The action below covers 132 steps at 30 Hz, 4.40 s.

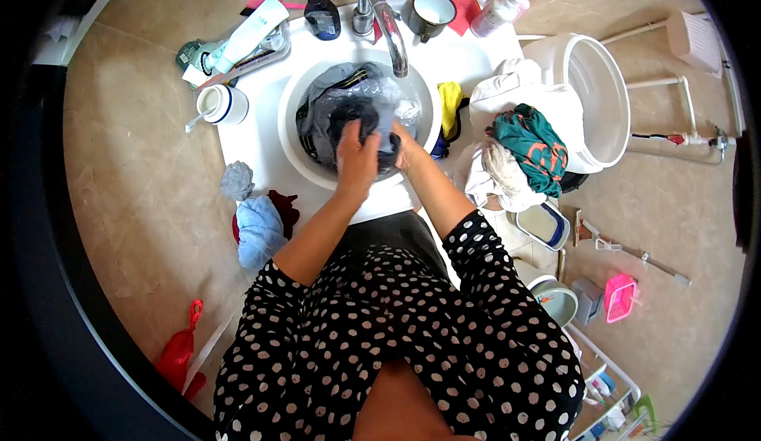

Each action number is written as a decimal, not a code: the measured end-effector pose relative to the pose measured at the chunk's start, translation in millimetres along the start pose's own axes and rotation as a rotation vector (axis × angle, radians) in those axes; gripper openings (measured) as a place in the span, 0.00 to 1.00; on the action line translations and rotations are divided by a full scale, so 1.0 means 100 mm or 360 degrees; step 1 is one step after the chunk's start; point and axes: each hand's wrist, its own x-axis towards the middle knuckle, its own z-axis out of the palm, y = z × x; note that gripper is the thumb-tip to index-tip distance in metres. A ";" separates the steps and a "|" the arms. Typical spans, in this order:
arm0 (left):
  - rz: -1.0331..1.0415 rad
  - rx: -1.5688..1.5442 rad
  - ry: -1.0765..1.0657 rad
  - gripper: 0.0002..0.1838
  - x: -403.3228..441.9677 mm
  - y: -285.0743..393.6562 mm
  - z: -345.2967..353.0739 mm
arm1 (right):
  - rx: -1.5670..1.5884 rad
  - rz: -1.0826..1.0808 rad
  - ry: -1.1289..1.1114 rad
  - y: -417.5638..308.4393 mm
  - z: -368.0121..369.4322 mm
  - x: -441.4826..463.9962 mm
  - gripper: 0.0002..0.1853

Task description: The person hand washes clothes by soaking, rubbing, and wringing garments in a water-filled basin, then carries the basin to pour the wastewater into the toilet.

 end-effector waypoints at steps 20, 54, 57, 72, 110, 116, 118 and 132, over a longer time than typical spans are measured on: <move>0.0360 0.1099 0.0581 0.17 0.76 -0.77 -0.94 | -0.1998 -0.1282 0.1269 -0.88 -0.06 -0.32 0.15; 0.0095 0.0316 -0.0239 0.20 0.17 0.30 0.15 | 0.0362 -0.0124 -0.0255 0.01 -0.18 0.36 0.23; 0.0237 0.1087 0.0408 0.22 0.44 -0.03 0.06 | -0.0171 -0.0340 0.0403 -0.07 0.18 -0.04 0.18; 0.0389 0.1485 0.0286 0.31 0.32 -0.61 -0.59 | -0.3310 -0.0728 0.0854 -0.63 0.22 -0.65 0.22; -0.0734 -0.1736 -0.0535 0.25 0.15 0.06 -0.57 | -0.0666 -0.0697 -0.0917 -0.42 1.27 -1.50 0.04; -0.0670 -0.1893 -0.0364 0.18 0.10 0.48 -0.45 | 0.0319 -0.0716 -0.0633 -0.58 1.06 -1.47 0.11; -0.0779 -0.1765 -0.0139 0.20 0.04 0.53 -0.42 | 0.0367 -0.0865 -0.0472 -0.63 0.92 -1.33 0.09; -0.0848 -0.1536 -0.0396 0.26 -0.38 0.73 -0.12 | 0.0501 -0.0185 -0.0601 -0.33 0.51 -1.07 0.26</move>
